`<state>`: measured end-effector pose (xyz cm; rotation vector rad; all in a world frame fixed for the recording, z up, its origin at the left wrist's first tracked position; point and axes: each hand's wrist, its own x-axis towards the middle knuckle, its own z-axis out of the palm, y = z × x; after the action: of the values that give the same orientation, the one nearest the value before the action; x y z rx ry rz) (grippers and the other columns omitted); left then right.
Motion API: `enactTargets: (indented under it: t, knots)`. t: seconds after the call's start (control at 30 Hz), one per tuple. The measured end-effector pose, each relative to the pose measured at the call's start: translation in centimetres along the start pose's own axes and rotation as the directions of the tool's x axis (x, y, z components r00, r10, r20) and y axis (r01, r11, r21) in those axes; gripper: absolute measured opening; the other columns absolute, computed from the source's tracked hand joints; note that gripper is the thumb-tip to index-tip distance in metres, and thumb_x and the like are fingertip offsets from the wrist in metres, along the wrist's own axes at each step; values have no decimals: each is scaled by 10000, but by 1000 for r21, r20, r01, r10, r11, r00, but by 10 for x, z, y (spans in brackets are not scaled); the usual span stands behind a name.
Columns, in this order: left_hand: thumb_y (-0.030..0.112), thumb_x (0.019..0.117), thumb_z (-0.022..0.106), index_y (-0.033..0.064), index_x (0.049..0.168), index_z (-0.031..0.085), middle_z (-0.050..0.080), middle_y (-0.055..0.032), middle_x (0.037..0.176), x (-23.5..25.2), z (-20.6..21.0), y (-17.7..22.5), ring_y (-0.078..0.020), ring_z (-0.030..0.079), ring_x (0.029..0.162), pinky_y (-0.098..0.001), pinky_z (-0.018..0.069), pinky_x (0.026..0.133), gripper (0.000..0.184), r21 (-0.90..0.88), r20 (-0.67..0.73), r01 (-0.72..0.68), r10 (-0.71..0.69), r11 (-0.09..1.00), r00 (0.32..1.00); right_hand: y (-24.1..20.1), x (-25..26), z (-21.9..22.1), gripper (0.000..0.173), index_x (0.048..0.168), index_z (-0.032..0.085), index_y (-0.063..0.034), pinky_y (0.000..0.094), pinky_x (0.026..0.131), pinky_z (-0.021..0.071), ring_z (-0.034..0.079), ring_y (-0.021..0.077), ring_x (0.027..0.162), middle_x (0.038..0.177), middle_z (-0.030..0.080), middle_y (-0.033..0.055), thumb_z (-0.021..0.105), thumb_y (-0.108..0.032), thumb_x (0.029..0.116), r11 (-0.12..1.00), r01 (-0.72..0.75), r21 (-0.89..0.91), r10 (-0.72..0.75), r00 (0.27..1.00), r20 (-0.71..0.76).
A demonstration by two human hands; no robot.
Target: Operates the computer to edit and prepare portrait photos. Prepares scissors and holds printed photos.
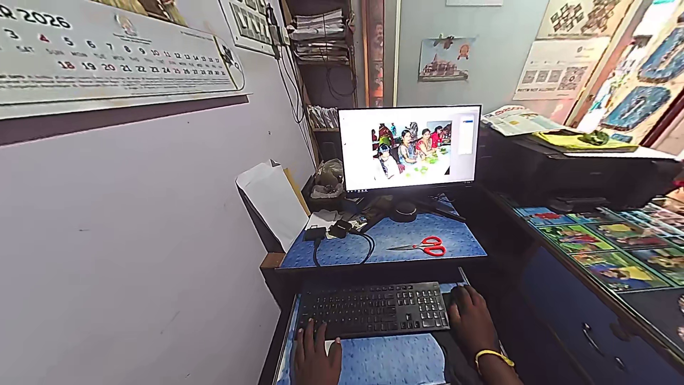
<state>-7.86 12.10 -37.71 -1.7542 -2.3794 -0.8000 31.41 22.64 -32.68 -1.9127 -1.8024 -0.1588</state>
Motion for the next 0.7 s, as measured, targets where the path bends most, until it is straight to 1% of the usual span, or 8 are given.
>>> enactTargets:
  t: [0.07, 0.13, 0.2, 0.27, 0.33, 0.43, 0.57, 0.7]
  knots:
    - [509, 969, 464, 110, 1397, 610, 384, -212, 1602, 0, -3, 2, -472, 323, 1482, -611, 309, 1168, 603, -2, 21, 2, -2, 1000, 1000, 0, 0, -2, 510, 1339, 647, -158, 487, 1087, 478, 519, 293, 1380, 1473, 563, 98, 543, -366, 885, 1000, 3, -9, -2, 998, 57]
    - [499, 971, 480, 110, 1404, 602, 371, -211, 1609, 1, -4, 2, -467, 309, 1491, -605, 299, 1177, 595, 1, 38, 5, -5, 1000, 999, -1, 1, -5, 521, 1360, 642, -180, 485, 1084, 484, 515, 272, 1390, 1494, 550, 76, 562, -369, 881, 999, 36, 2, -36, 994, 105]
    - [489, 969, 498, 111, 1407, 600, 367, -207, 1612, 1, -5, 2, -469, 303, 1492, -604, 294, 1180, 587, -3, 43, 8, -8, 1000, 999, -1, 0, -6, 516, 1374, 635, -211, 465, 1089, 483, 514, 247, 1393, 1502, 544, 58, 559, -372, 890, 998, 62, 6, -62, 992, 112]
    - [467, 972, 514, 98, 1413, 591, 356, -215, 1617, 1, -9, 5, -479, 290, 1495, -609, 288, 1181, 580, -28, 59, 14, -12, 1000, 998, 0, 1, -1, 491, 1378, 638, -212, 464, 1105, 473, 518, 251, 1391, 1494, 552, 66, 555, -355, 916, 998, 55, 6, -56, 995, 77]
    - [457, 978, 520, 86, 1420, 583, 337, -221, 1625, 1, -11, 6, -484, 267, 1503, -611, 263, 1195, 580, -57, 78, 21, -16, 998, 997, 4, 3, 7, 474, 1382, 643, -188, 469, 1120, 462, 521, 279, 1393, 1485, 563, 99, 540, -340, 944, 1000, 22, -6, -22, 999, 32]
    - [476, 984, 514, 84, 1424, 577, 332, -224, 1626, 3, -12, 7, -482, 267, 1503, -601, 256, 1201, 593, -41, 97, 26, -22, 999, 995, 5, 4, 9, 467, 1359, 660, -180, 469, 1098, 474, 544, 292, 1354, 1447, 586, 111, 522, -349, 945, 999, -14, -32, 14, 1000, -3]
    - [470, 986, 505, 79, 1424, 575, 342, -228, 1619, 2, -11, 7, -476, 275, 1502, -593, 259, 1202, 591, -24, 101, 20, -17, 1000, 995, 4, 4, 4, 469, 1369, 652, -187, 462, 1099, 475, 534, 284, 1365, 1462, 573, 102, 524, -346, 947, 999, -24, -36, 25, 999, 32]
    - [472, 985, 504, 87, 1417, 582, 350, -218, 1618, 2, -12, 7, -469, 279, 1502, -591, 265, 1197, 584, -11, 100, 20, -19, 1000, 995, 2, 3, 3, 469, 1369, 652, -200, 479, 1056, 505, 530, 296, 1366, 1468, 564, 105, 548, -323, 929, 999, -36, -24, 38, 998, 51]
